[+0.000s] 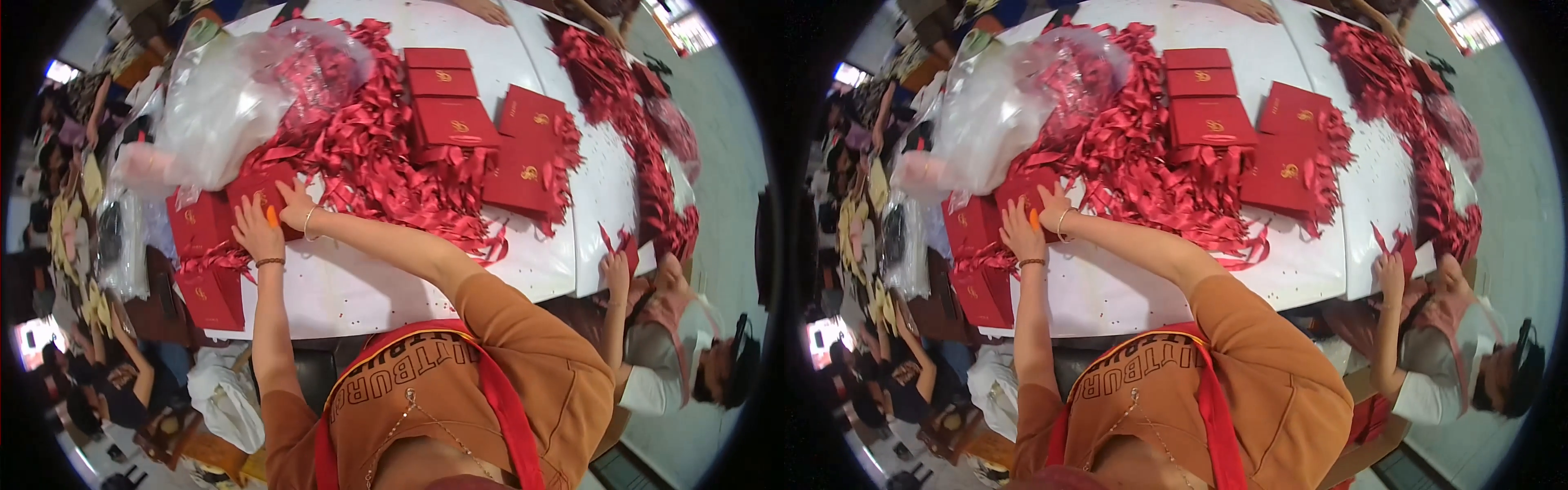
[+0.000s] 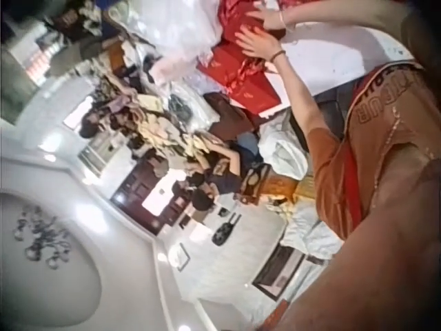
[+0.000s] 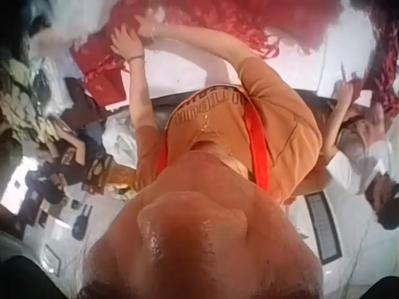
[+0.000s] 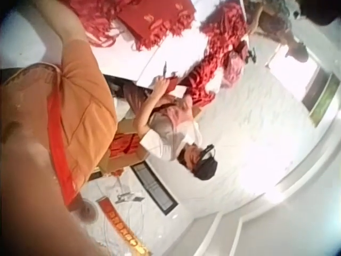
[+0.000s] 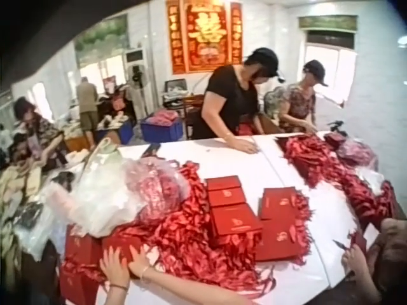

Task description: The person is packaging red envelopes into plastic bags and boxes.

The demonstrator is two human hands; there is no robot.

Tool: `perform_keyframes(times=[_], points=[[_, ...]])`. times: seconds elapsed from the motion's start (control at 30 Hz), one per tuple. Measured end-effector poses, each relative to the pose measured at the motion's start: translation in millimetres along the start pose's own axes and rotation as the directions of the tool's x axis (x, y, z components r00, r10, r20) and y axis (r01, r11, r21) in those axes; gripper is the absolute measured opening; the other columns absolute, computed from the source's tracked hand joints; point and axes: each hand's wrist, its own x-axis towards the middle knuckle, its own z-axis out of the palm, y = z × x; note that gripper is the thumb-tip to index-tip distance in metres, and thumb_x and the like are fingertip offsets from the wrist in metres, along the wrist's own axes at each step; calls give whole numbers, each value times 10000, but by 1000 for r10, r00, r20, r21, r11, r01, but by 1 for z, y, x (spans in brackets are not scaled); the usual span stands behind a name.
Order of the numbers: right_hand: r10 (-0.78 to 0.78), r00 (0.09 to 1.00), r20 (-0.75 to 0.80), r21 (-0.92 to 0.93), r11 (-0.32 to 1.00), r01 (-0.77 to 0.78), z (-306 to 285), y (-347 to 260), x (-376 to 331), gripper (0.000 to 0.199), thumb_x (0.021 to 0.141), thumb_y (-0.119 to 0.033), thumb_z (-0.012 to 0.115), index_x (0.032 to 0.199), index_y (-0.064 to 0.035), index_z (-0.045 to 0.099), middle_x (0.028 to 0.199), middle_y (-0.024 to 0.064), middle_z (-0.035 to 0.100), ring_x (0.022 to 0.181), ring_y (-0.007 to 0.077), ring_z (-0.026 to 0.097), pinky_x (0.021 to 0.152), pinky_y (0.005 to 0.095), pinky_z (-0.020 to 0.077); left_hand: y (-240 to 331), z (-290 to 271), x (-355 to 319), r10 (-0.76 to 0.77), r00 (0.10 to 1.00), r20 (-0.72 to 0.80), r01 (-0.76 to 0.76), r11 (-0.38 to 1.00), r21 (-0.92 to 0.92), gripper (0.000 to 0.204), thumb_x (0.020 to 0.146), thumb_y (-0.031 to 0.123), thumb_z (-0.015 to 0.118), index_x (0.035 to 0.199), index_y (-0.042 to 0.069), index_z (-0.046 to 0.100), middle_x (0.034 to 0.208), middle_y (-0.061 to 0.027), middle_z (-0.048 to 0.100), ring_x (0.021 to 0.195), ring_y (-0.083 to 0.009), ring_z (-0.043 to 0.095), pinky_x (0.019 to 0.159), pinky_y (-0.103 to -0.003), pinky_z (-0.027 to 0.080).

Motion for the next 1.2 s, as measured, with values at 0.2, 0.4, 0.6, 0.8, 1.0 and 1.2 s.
perform_keyframes(times=[0.2,0.4,0.6,0.8,1.0,1.2], points=[[-288,955,-69,278,914,295,-88,11,-82,537,688,-186,605,1186,-52,458,1301,192,297,1184,311,343,972,338,295,-8,-8,-2,-22,996,88,14,996,92,400,861,291,432,1239,166,395,1318,-74,357,1230,-284,298,944,-527,271],[-452,576,-681,-271,886,376,-248,52,-213,285,691,-127,603,959,-38,566,973,101,558,881,251,528,763,304,419,56,-53,-1,136,930,-340,-235,933,-271,265,823,170,507,1068,76,544,1149,-128,504,1047,-292,477,871,-422,360],[-261,379,-888,-323,940,-110,-344,132,-255,935,561,-470,726,1216,68,332,1211,240,394,1148,337,365,964,390,288,278,-63,-72,477,844,245,74,349,-934,271,827,122,517,1066,-6,536,1031,-131,575,986,-211,532,854,-282,391],[168,526,-834,130,985,-109,-365,212,-224,1204,438,-535,766,1276,96,175,1263,284,324,1192,361,326,988,379,276,375,14,-83,199,932,302,130,595,-793,483,836,316,505,1156,-38,434,1158,-228,447,1090,-341,426,907,-360,354],[342,550,-762,450,890,69,-360,248,-204,693,553,-73,783,1098,39,370,962,137,571,754,185,595,672,307,506,408,14,-57,42,781,623,390,746,-540,648,743,432,589,1149,-44,419,1054,-258,539,971,-355,538,826,-382,416],[351,884,-308,856,507,97,-352,176,-244,505,594,-64,741,1013,52,484,909,128,594,708,211,608,644,296,512,384,54,-48,174,737,653,291,790,-539,709,708,473,590,1178,-17,387,1181,-238,447,1082,-358,448,903,-404,368]])
